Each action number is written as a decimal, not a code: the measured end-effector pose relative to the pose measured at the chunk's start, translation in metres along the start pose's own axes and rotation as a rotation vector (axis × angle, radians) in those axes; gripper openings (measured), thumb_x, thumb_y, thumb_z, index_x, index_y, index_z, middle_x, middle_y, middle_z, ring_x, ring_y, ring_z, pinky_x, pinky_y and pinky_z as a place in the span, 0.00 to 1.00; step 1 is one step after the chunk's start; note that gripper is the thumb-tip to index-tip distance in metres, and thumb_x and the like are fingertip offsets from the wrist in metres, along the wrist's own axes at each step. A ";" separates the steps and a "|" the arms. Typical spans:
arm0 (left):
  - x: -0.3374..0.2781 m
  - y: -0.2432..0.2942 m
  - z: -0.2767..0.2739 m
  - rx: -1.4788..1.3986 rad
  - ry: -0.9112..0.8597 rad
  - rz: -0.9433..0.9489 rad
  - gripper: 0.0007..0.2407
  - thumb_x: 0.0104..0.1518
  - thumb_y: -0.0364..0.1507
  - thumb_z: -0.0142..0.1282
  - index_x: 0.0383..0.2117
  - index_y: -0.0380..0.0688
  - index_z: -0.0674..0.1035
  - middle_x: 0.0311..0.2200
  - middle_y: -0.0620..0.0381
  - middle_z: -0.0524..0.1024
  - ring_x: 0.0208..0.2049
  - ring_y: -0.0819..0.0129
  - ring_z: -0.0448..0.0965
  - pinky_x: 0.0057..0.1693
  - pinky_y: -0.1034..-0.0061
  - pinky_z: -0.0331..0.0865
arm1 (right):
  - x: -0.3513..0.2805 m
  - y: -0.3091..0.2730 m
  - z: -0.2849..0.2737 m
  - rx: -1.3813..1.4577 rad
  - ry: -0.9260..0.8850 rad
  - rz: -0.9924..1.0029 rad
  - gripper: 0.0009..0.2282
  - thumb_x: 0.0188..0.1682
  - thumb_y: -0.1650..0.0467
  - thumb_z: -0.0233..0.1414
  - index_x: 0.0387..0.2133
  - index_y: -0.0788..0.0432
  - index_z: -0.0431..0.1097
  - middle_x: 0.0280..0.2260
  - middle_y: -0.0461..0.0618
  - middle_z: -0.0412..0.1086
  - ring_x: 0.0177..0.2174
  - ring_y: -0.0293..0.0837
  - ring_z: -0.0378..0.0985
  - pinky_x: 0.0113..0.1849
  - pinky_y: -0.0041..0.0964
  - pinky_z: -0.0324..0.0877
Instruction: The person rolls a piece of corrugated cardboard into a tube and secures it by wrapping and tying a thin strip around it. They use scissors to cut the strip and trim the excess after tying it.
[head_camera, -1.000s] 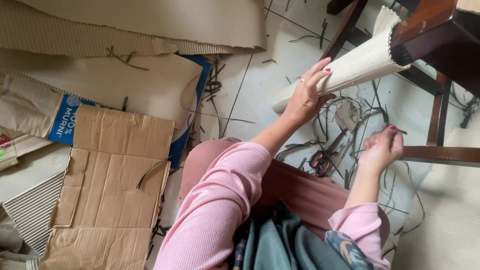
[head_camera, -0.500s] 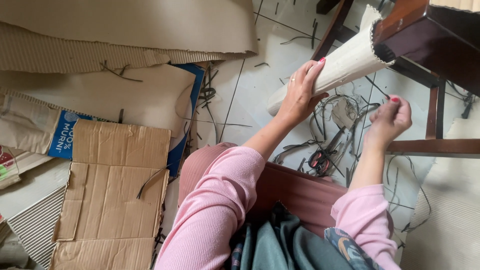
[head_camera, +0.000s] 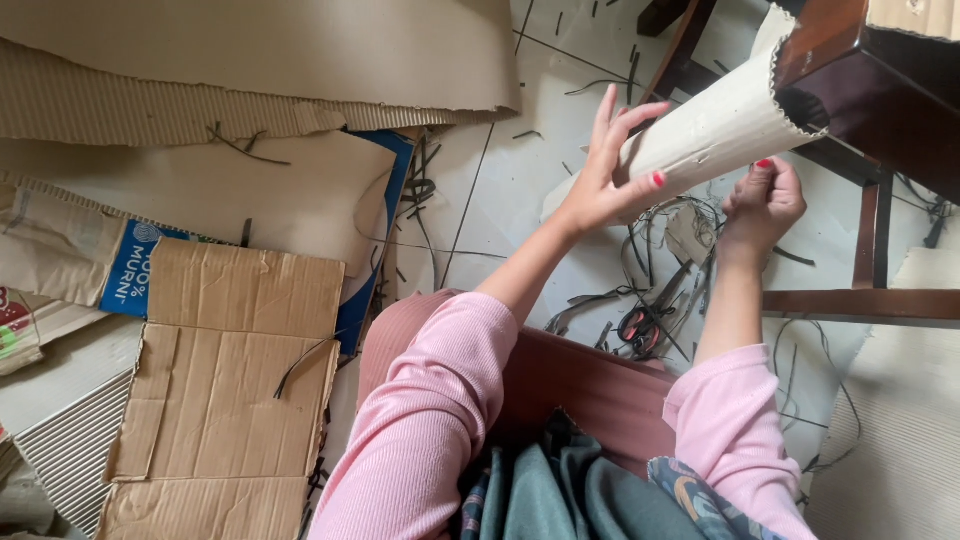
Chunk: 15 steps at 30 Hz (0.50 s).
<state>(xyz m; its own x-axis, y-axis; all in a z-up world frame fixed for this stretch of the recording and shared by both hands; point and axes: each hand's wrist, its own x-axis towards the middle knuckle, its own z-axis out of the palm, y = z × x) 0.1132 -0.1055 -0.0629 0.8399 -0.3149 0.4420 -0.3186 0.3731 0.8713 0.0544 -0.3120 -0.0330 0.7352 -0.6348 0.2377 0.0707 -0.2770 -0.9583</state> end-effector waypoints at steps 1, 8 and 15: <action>0.002 0.006 -0.003 -0.074 -0.028 -0.008 0.27 0.62 0.51 0.52 0.67 0.63 0.65 0.77 0.38 0.30 0.80 0.55 0.16 0.79 0.47 0.31 | 0.002 0.001 0.001 -0.001 0.009 0.017 0.08 0.61 0.73 0.46 0.30 0.58 0.66 0.19 0.40 0.54 0.20 0.32 0.55 0.22 0.27 0.54; 0.011 -0.008 0.002 -0.158 0.066 0.017 0.18 0.73 0.39 0.47 0.67 0.55 0.69 0.70 0.59 0.64 0.75 0.62 0.58 0.80 0.59 0.52 | -0.009 -0.013 0.005 -0.035 -0.052 -0.016 0.13 0.61 0.76 0.46 0.24 0.55 0.62 0.19 0.42 0.57 0.20 0.34 0.58 0.23 0.28 0.57; 0.007 0.001 0.024 -0.424 0.454 -0.049 0.18 0.59 0.24 0.63 0.56 0.39 0.77 0.57 0.49 0.76 0.61 0.60 0.75 0.71 0.71 0.69 | -0.063 -0.060 0.010 -0.091 -0.149 -0.033 0.08 0.52 0.75 0.45 0.39 0.57 0.72 0.21 0.40 0.60 0.21 0.33 0.59 0.24 0.27 0.56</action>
<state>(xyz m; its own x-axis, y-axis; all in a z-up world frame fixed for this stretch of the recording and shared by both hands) 0.1081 -0.1285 -0.0537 0.9818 0.0273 0.1879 -0.1512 0.7112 0.6866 0.0109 -0.2483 0.0082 0.8257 -0.5123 0.2362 0.0399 -0.3646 -0.9303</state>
